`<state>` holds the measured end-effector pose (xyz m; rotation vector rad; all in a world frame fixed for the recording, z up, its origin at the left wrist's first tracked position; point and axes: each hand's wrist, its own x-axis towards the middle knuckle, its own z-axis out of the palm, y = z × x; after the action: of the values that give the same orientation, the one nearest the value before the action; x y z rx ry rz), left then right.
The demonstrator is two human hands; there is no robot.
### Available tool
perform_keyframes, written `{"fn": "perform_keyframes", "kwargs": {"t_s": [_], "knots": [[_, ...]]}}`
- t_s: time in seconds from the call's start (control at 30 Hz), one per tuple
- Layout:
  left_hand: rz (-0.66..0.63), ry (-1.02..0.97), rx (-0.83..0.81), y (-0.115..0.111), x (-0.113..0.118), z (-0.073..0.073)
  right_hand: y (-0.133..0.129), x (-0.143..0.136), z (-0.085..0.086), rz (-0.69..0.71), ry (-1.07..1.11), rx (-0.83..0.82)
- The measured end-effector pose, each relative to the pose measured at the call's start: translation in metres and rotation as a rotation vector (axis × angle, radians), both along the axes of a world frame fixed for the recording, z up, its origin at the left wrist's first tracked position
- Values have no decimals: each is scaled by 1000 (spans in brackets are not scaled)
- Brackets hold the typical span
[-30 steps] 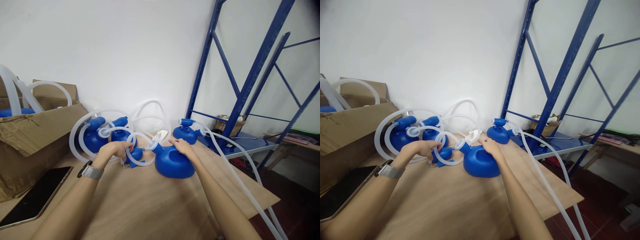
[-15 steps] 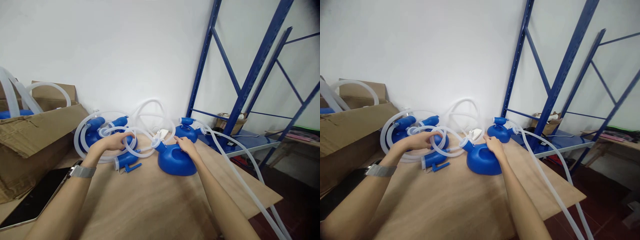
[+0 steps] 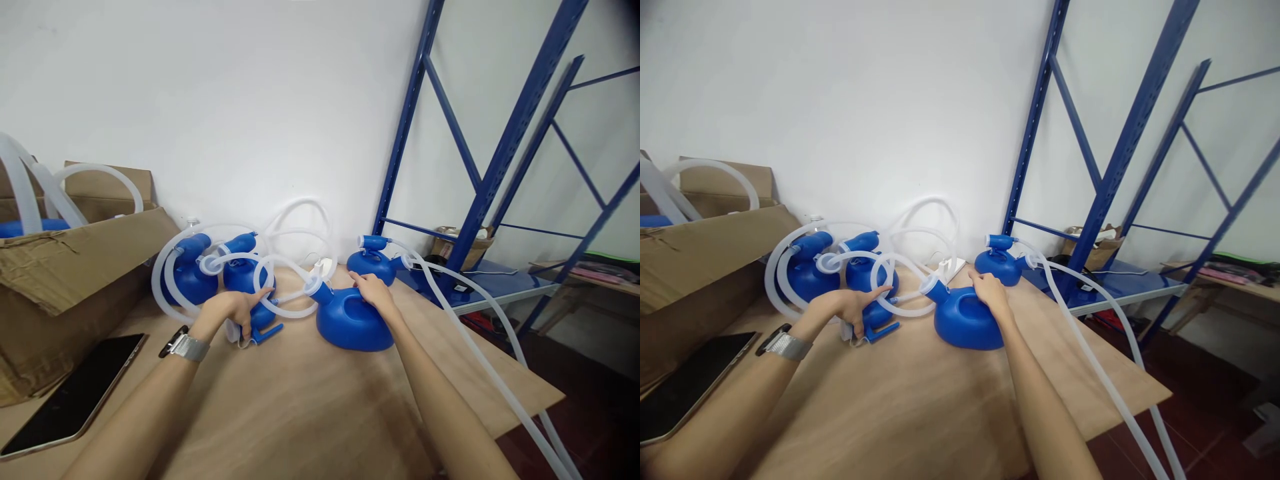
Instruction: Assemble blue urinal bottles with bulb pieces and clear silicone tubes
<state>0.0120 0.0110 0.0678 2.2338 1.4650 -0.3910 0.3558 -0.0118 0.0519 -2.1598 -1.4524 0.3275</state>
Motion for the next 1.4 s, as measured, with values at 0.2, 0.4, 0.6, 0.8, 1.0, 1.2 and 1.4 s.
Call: {"fn": "perform_keyframes", "kwargs": {"t_s": [0.2, 0.4, 0.6, 0.8, 1.0, 1.2, 1.4], "knots": [[-51, -72, 118, -18, -9, 30, 1, 0, 0, -32, 0, 8], [-96, -294, 628, -56, -43, 90, 1, 1, -1, -54, 8, 26], [-92, -464, 989, -80, -54, 108, -1, 1, -2, -53, 12, 43], [-15, -590, 1274, -91, -54, 109, -4, 1, -3, -32, 7, 73], [-154, -825, 1212, -101, -26, 106, -5, 0, -4, -55, 30, 97], [-417, -872, 1068, -110, 31, 86, -3, 6, -10, -1, 99, 198], [-436, -812, 949, -95, 84, 36, -7, 13, -20, 145, 293, 342]]}}
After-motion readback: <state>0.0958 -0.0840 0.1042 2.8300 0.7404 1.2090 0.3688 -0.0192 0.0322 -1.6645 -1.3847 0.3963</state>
